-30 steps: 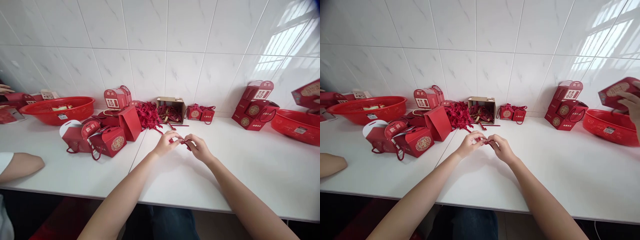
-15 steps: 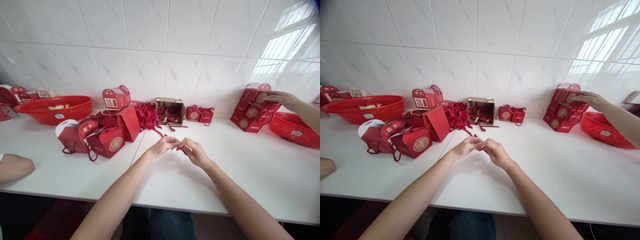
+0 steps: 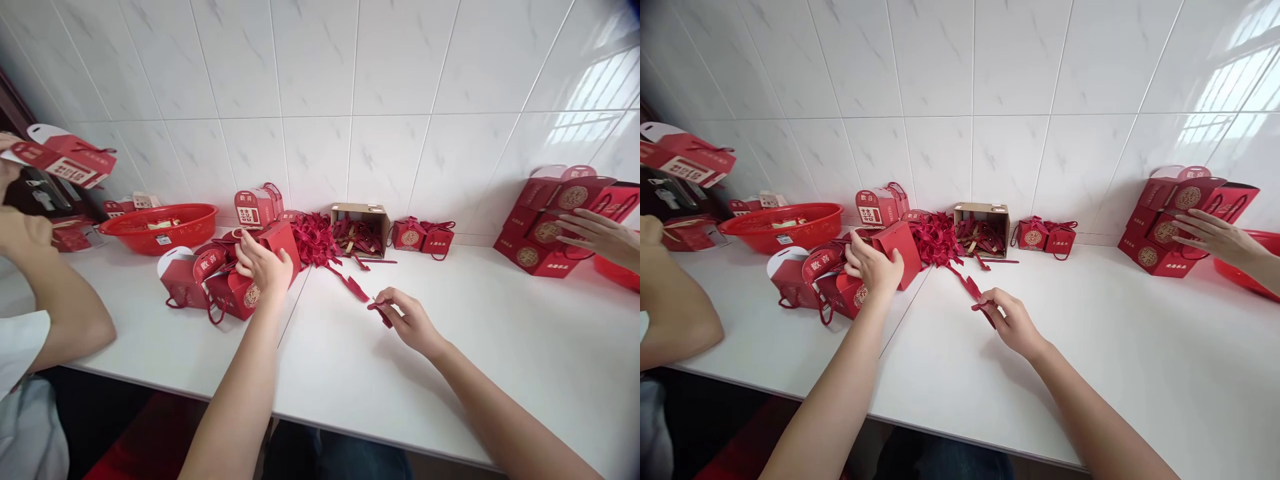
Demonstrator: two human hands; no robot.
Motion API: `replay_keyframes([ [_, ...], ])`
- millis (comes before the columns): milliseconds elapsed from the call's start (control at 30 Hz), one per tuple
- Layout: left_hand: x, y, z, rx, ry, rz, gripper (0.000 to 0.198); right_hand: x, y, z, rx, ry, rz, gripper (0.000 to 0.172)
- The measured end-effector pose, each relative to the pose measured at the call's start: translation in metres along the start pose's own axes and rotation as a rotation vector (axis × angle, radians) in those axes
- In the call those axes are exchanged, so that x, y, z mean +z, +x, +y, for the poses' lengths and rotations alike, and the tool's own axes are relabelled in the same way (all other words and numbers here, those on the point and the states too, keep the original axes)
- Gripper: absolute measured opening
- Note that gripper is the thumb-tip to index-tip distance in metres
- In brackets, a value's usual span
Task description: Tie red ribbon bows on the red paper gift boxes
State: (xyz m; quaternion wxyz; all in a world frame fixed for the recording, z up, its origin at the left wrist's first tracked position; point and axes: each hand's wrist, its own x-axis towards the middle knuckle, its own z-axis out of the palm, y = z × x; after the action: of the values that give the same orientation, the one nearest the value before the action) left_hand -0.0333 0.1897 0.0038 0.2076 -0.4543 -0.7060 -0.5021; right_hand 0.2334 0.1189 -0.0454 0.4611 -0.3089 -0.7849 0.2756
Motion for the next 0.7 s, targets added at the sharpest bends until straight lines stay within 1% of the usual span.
replay_keyframes([
  [100, 0.008, 0.001, -0.012, 0.034, 0.022, -0.056, 0.083, 0.001, 0.001, -0.003, -0.001, 0.010, -0.022, 0.012],
  [200, 0.010, -0.003, -0.011, 0.066, -0.067, -0.062, 0.078, 0.002, 0.001, -0.005, 0.013, 0.023, -0.023, 0.014],
  [300, 0.007, -0.004, -0.003, 0.132, -0.315, -0.092, 0.074, 0.003, 0.003, -0.007, 0.026, 0.058, 0.033, 0.015],
  [433, 0.008, -0.012, 0.013, 0.228, -0.665, -0.123, 0.067, 0.002, 0.007, -0.009, 0.039, 0.097, 0.224, 0.014],
  [500, 0.014, -0.022, 0.023, 0.242, -0.818, -0.208, 0.055, 0.000, 0.008, -0.010, 0.045, 0.104, 0.295, 0.015],
  [600, 0.023, -0.042, 0.037, 0.213, -0.974, -0.382, 0.034, -0.004, 0.010, -0.008, -0.017, 0.011, 0.385, 0.014],
  [700, 0.021, -0.062, 0.052, 0.199, -1.072, -0.487, 0.020, -0.006, 0.010, -0.007, -0.063, -0.120, 0.429, 0.012],
])
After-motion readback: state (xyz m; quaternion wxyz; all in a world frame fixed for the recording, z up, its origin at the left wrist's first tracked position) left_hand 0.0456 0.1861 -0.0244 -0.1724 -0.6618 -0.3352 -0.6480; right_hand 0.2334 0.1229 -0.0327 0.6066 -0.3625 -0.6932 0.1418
